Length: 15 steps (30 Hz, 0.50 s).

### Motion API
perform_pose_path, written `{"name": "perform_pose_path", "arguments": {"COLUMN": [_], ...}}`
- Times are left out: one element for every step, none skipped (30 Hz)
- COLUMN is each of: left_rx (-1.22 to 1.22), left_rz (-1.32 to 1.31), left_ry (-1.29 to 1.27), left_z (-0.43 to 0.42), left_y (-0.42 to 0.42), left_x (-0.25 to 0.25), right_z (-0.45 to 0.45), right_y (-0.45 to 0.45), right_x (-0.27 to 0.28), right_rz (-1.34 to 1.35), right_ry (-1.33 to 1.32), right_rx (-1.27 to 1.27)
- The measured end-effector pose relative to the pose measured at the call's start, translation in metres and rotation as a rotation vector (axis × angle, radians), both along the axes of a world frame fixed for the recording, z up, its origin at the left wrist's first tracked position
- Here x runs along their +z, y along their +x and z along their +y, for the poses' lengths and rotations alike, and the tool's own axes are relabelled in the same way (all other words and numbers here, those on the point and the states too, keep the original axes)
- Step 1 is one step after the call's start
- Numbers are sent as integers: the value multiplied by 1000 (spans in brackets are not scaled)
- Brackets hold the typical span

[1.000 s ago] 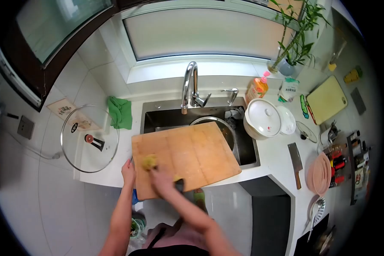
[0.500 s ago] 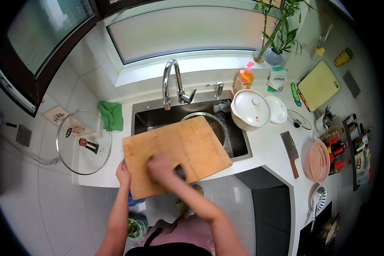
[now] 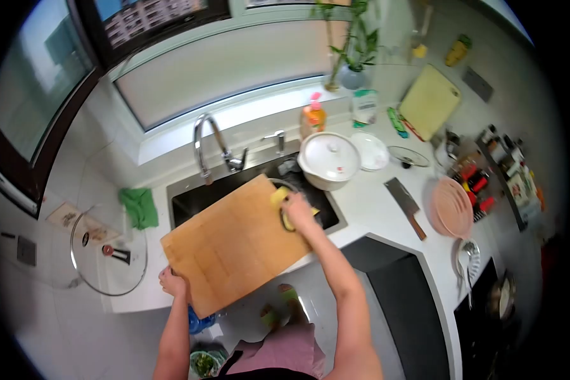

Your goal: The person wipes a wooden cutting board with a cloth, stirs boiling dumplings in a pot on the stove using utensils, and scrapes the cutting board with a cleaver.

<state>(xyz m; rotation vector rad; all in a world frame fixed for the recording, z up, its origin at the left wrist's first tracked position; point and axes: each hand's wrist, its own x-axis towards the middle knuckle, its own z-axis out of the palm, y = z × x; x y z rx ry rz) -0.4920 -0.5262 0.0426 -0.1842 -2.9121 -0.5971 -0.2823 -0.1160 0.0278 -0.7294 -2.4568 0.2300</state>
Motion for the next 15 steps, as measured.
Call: {"name": "perform_pose_path", "arguments": {"left_rx": [48, -43, -81, -295, -506, -651, -795, -879, -963, -997, -1110, -1222, -1254, -1297, -1341], "left_rz": [104, 144, 143, 222, 301, 243, 192, 134, 71, 69, 67, 61, 55, -16, -89], "left_ry": [16, 26, 34, 17, 0, 43, 88, 83, 71, 78, 198, 320, 330, 341, 351], "left_z": [8, 26, 47, 69, 88, 109, 138, 164, 183, 199, 213, 223, 230, 238, 246], "left_y": [5, 11, 15, 22, 34, 53, 74, 97, 125, 153, 180, 202, 221, 239, 257], "left_x": [4, 10, 7, 2, 0, 4, 12, 26, 42, 56, 70, 76, 77, 76, 71], "right_z": [-28, -39, -44, -37, -27, -16, -3, 5, 7, 8, 9, 6, 4, -4, -12], "right_y": [28, 50, 68, 86, 106, 124, 140, 154, 170, 181, 189, 200, 211, 224, 240], "right_x": [52, 72, 81, 81, 82, 87, 90, 98, 102, 102, 100, 101, 96, 97, 97], "right_rz": [-141, -182, -223, -264, -306, -336, -407, -399, -396, -338, -277, -230, -159, -152, -145], "right_ry": [73, 75, 77, 92, 102, 139, 102, 150, 191, 131, 73, 46, 55, 48, 42], "right_rx": [226, 215, 203, 136, 72, 22, -28, -97, -165, -208, -250, -259, -257, -267, -280]}}
